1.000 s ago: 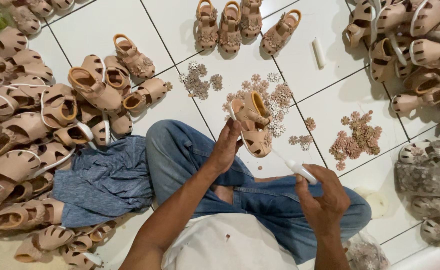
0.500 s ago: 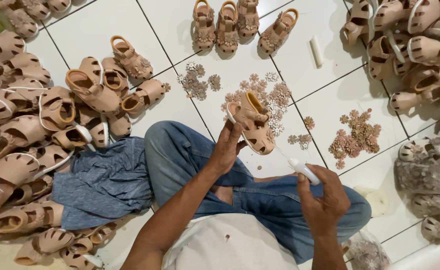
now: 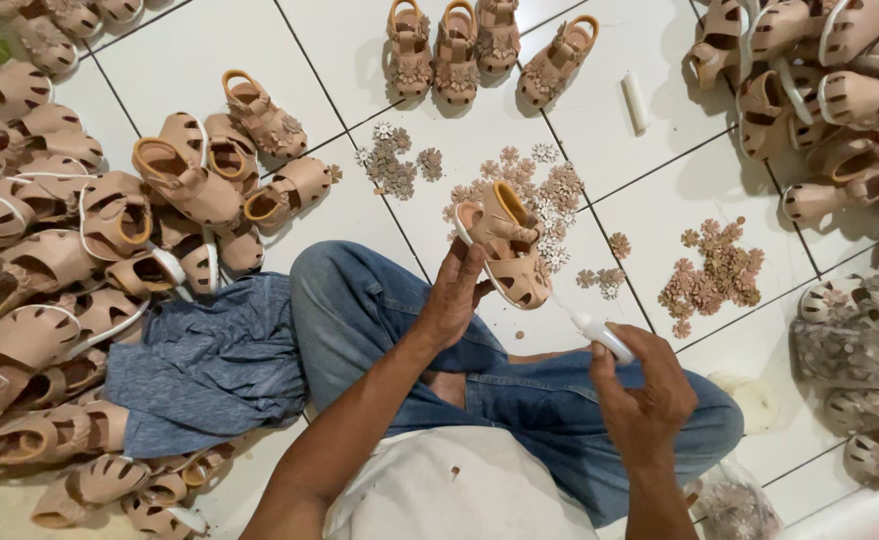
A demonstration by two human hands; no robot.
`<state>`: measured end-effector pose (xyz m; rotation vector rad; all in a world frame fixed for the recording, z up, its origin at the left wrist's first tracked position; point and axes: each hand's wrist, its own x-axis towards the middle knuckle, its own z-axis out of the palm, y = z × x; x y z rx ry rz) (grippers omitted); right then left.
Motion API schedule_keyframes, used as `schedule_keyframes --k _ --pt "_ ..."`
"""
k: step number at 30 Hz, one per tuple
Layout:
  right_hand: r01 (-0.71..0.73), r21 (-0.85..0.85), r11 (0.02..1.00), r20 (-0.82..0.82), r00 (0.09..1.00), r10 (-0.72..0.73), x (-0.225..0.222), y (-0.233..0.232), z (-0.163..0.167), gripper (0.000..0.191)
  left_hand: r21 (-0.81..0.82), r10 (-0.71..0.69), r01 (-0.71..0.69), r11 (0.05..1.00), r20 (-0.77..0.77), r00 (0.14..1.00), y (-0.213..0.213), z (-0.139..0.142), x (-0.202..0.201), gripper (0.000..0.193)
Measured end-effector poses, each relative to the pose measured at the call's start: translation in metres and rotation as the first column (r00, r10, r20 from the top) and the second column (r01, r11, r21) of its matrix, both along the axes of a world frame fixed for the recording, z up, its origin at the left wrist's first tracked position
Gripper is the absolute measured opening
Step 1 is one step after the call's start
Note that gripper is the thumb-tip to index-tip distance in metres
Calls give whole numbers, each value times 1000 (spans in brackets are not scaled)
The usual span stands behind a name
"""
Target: The person sits on the tiled floor among piles of children's sandals and glues small fabric flower appliqués onto the shoe uppers. They hold a sandal in one hand, apply glue from a squeeze bottle to the shoe, pick a flower from the floor, press it onto the glued spot, and set the finished sandal aside with completed pairs.
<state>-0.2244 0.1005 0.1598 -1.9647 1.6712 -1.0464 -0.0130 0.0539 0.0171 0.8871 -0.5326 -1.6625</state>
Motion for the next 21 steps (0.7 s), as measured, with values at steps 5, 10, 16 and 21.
schedule_keyframes --k 5,10,16,21 --pt "-6 -13 1000 17 1000 6 0 1 1 23 -16 24 -24 1000 -17 1000 -1 3 1 80" --pt "-8 -17 1000 6 1000 8 2 0 1 26 -27 3 -3 1000 -17 1000 -1 3 0 78" --pt "-20 1 1000 24 1000 20 0 1 4 25 18 25 -26 1000 21 999 -1 1 2 79" --pt "11 23 1000 -4 1000 -11 2 1 4 26 0 2 -2 1000 38 999 -1 6 2 83"
